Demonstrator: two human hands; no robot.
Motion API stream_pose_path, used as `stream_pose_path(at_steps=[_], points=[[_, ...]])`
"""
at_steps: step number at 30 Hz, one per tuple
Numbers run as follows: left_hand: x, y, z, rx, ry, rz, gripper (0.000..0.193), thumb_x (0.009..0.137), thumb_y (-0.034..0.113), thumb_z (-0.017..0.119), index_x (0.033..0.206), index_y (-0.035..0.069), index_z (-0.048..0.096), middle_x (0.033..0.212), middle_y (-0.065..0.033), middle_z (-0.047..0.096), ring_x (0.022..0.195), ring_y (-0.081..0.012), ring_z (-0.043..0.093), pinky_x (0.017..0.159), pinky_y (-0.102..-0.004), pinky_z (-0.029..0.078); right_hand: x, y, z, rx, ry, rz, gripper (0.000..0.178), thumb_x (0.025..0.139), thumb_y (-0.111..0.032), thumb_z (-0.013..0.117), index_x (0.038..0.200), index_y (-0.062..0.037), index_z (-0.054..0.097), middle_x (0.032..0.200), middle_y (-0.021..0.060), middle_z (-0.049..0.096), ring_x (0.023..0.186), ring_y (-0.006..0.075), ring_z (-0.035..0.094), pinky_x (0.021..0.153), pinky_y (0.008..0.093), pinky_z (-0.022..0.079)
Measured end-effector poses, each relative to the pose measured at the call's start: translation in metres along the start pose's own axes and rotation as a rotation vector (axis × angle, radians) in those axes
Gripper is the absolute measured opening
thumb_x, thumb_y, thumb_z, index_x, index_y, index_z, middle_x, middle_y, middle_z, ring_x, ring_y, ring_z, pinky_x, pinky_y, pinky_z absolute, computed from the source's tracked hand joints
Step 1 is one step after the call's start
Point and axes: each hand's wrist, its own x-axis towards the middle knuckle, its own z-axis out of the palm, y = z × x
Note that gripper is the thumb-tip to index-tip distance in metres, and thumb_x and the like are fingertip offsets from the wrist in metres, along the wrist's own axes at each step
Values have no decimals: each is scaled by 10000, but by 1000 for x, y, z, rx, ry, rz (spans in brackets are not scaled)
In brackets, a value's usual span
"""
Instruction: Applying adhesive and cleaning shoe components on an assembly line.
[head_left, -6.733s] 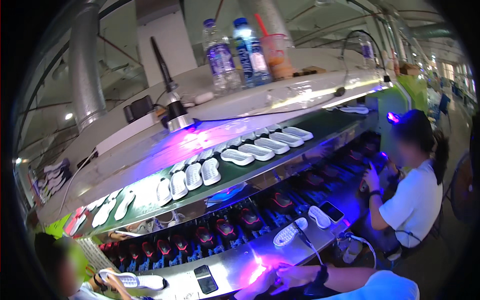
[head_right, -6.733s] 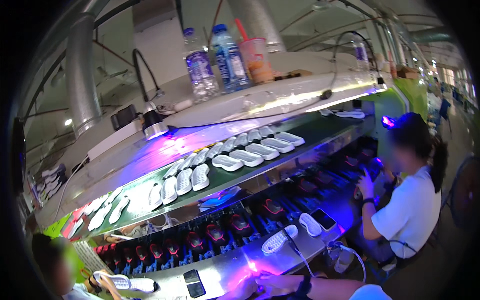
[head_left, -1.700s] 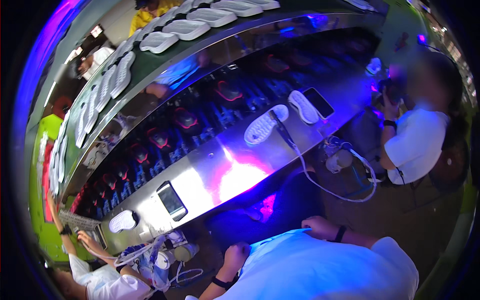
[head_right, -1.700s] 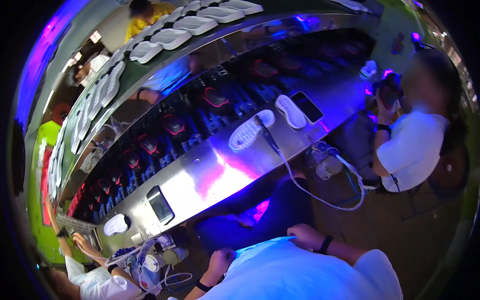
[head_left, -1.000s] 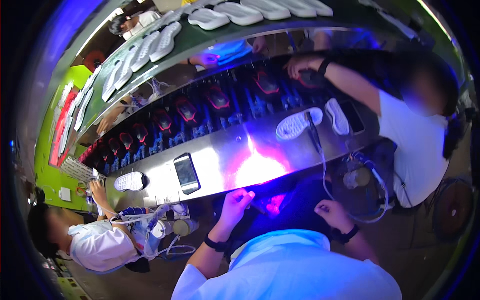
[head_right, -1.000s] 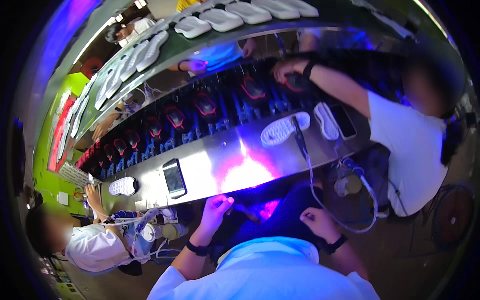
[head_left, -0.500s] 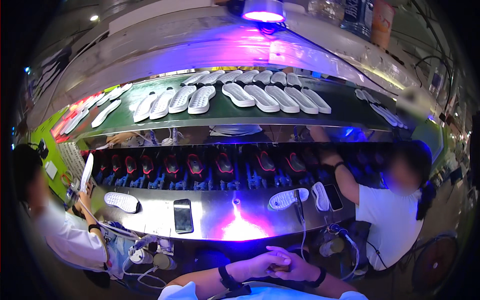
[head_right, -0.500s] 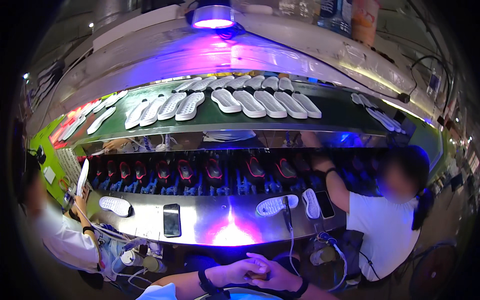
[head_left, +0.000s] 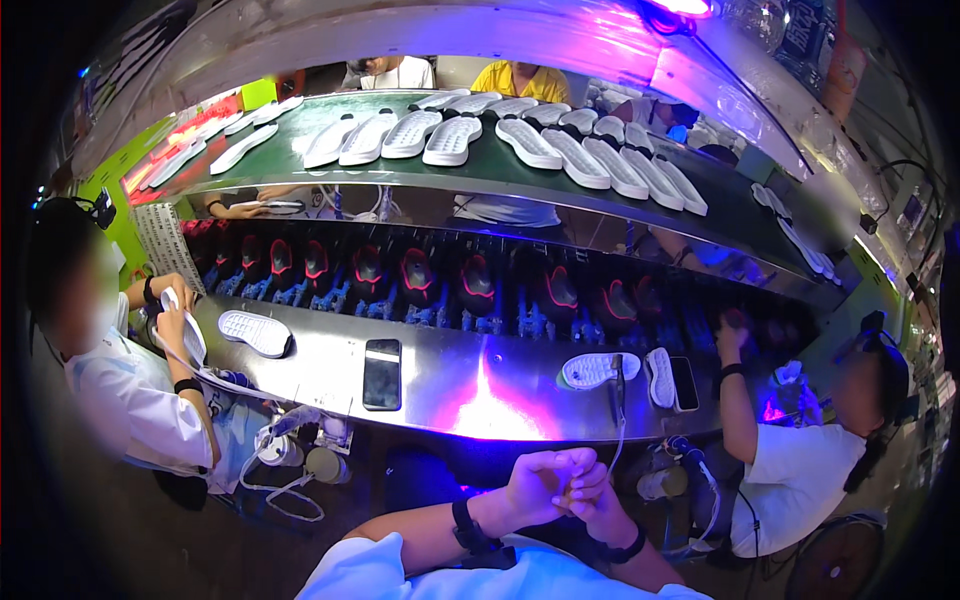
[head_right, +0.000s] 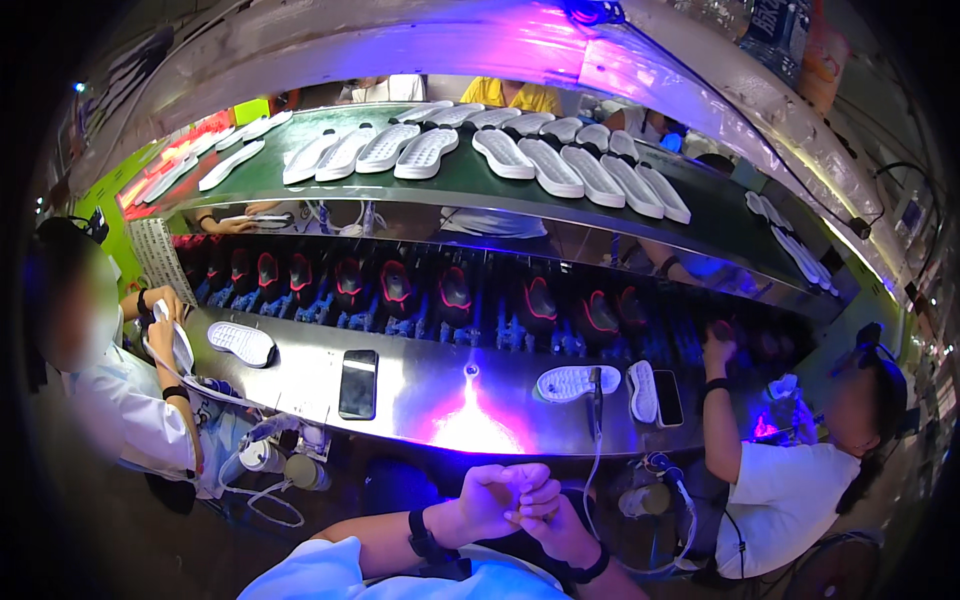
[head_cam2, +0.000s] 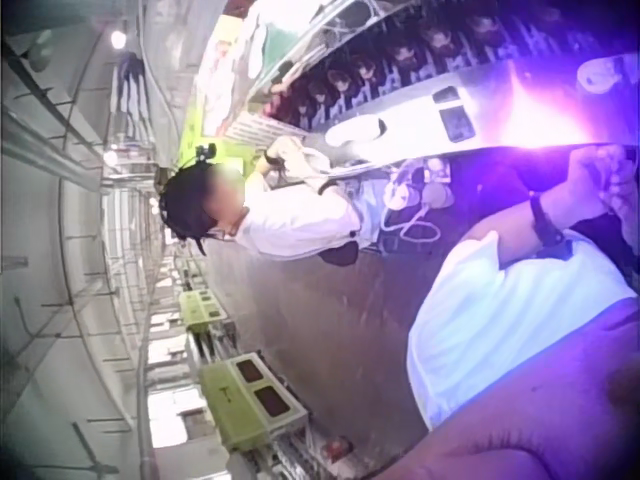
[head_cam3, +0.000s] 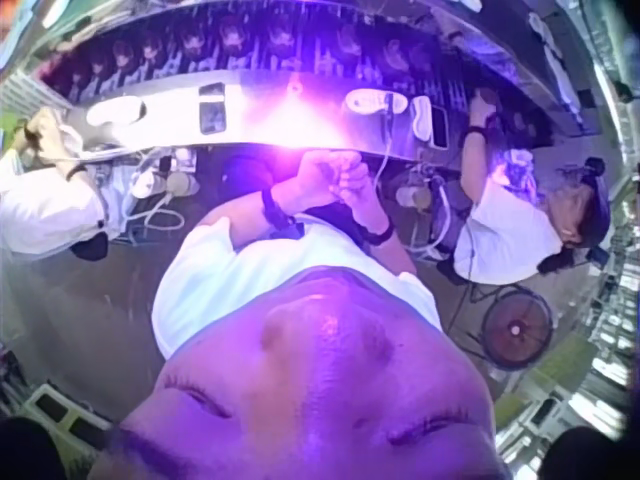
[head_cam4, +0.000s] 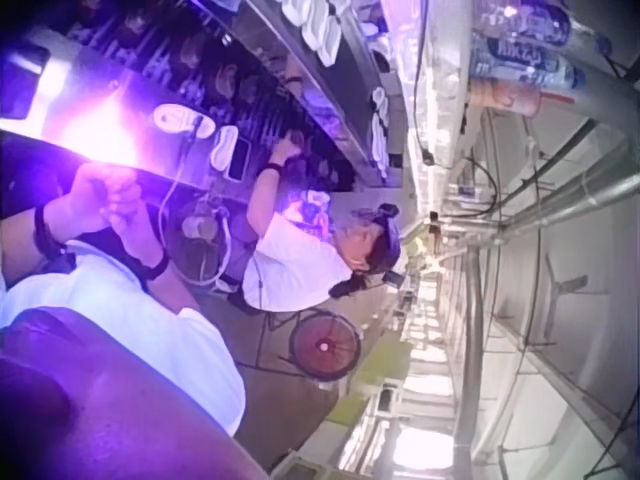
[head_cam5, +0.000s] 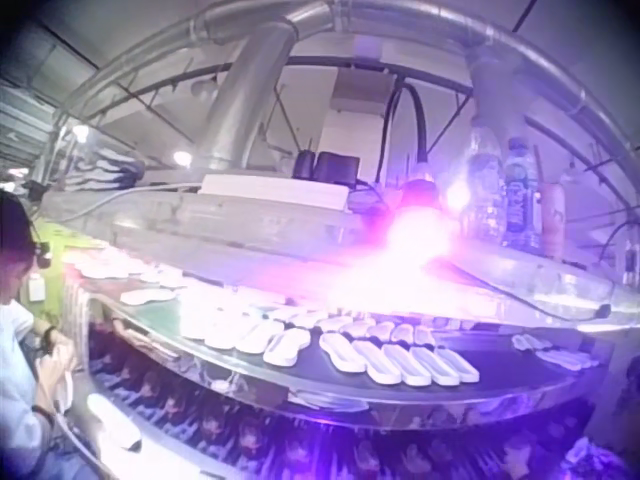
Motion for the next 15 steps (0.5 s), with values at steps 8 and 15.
stream_pose_path(at_steps=[8,15], points=[[4,-8,-8,73,18,40,310,871,351,604,820,81,459,722,-13,436,650,-126,413,592,-241,344,-8,15,4,-17,116,-86,186,901,35,658,1002,-78,550,1089,56,591,998,167,628,919,352,532],[5,-11,-8,169,102,52,256,850,285,636,831,80,484,695,-10,466,599,-119,430,573,-245,356,-2,10,16,45,247,-55,96,910,-41,657,932,-69,567,941,46,638,902,170,647,836,317,540]])
